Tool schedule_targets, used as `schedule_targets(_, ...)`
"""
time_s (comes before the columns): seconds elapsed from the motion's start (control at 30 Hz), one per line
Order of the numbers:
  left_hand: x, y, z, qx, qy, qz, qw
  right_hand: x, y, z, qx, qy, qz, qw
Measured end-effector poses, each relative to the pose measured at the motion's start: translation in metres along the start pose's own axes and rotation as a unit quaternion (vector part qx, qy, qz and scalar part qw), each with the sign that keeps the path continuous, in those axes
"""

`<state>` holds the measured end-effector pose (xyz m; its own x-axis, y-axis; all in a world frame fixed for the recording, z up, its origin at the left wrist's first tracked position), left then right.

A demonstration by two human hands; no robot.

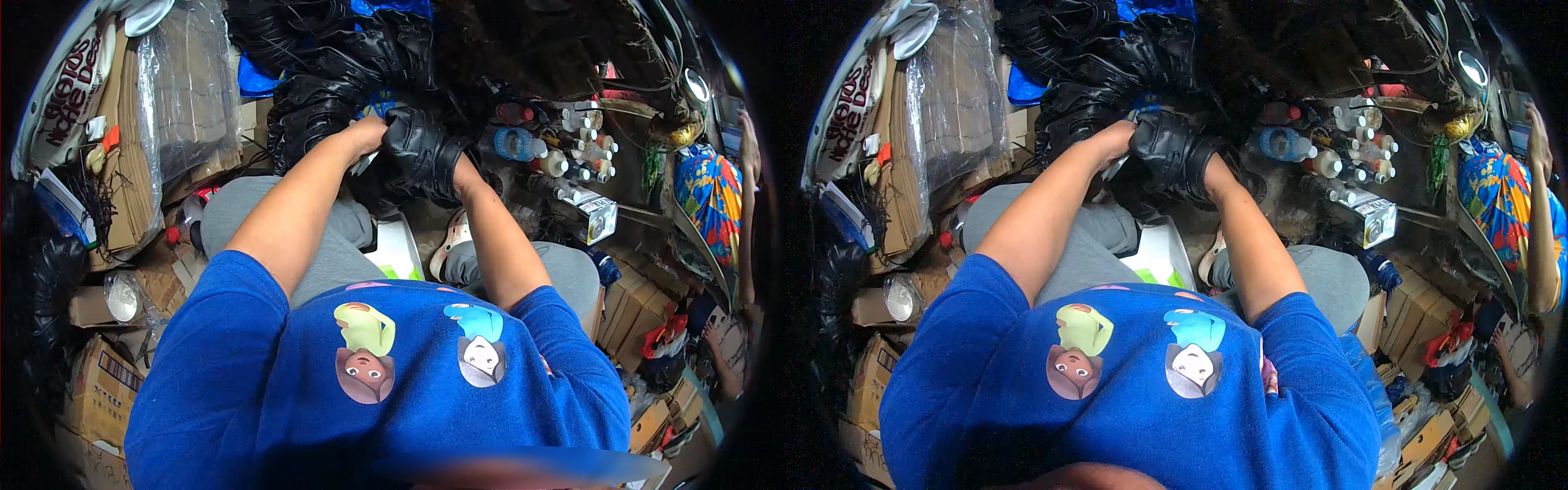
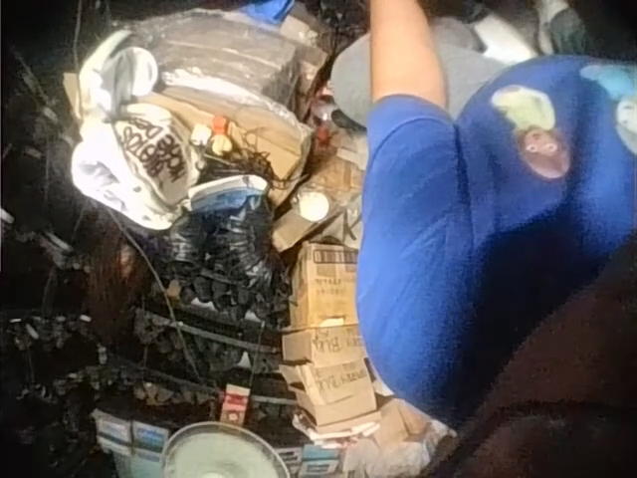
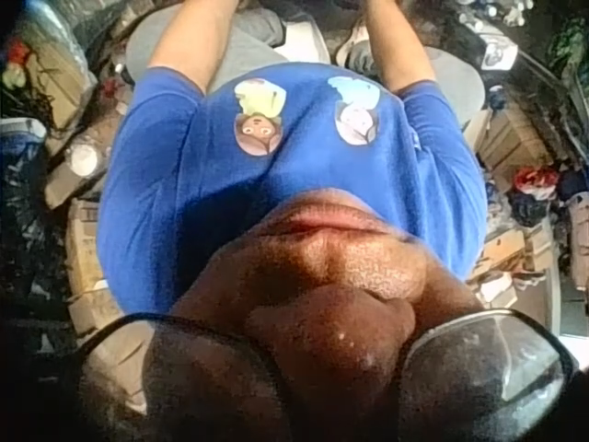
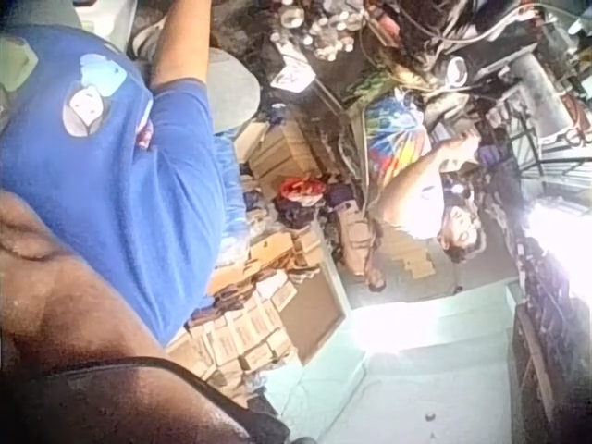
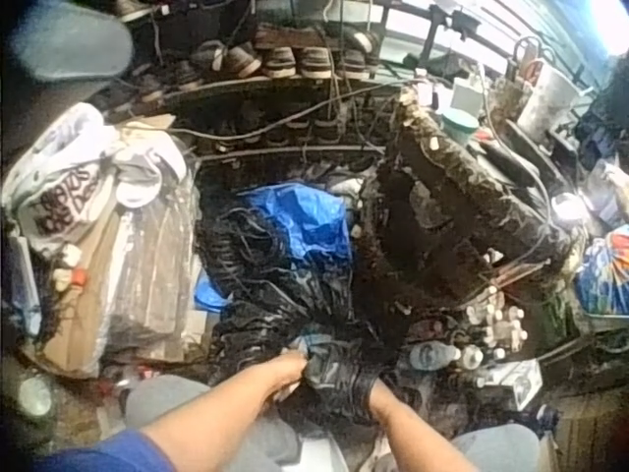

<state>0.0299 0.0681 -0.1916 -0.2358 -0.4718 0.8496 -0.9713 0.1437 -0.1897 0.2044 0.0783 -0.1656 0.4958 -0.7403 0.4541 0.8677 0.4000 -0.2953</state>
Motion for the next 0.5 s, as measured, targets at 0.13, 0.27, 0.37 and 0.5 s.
schedule_targets(0.13, 0.027, -0.01, -0.022, -0.113, 0.016, 0.01, 0.993, 0.008, -0.013, 0.034, 0.13, 0.13, 0.075, 0.98)
schedule_targets(0.27, 0.038, -0.014, -0.025, -0.107, -0.007, 0.094, 0.99, 0.009, -0.015, 0.036, 0.223, 0.229, 0.136, 0.938)
schedule_targets(0.37, -0.003, 0.0, 0.0, -0.245, -0.009, -0.005, 0.969, 0.006, 0.004, -0.011, -0.139, -0.1, -0.028, 0.985)
schedule_targets(0.5, -0.029, 0.006, 0.023, -0.237, -0.004, -0.007, 0.972, 0.005, 0.002, -0.009, -0.146, -0.107, -0.042, 0.982)
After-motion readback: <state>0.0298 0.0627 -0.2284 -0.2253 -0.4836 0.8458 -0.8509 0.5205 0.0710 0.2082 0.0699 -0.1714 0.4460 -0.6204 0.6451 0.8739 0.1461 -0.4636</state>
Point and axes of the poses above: each hand's wrist, its own x-axis away from the middle knuckle, its own y-axis out of the back of the hand, z = x × y, the point moved 2 cm from there along -x, towards the middle knuckle, and after that the axes turned 9 degrees about y, right-handed, at the moved point
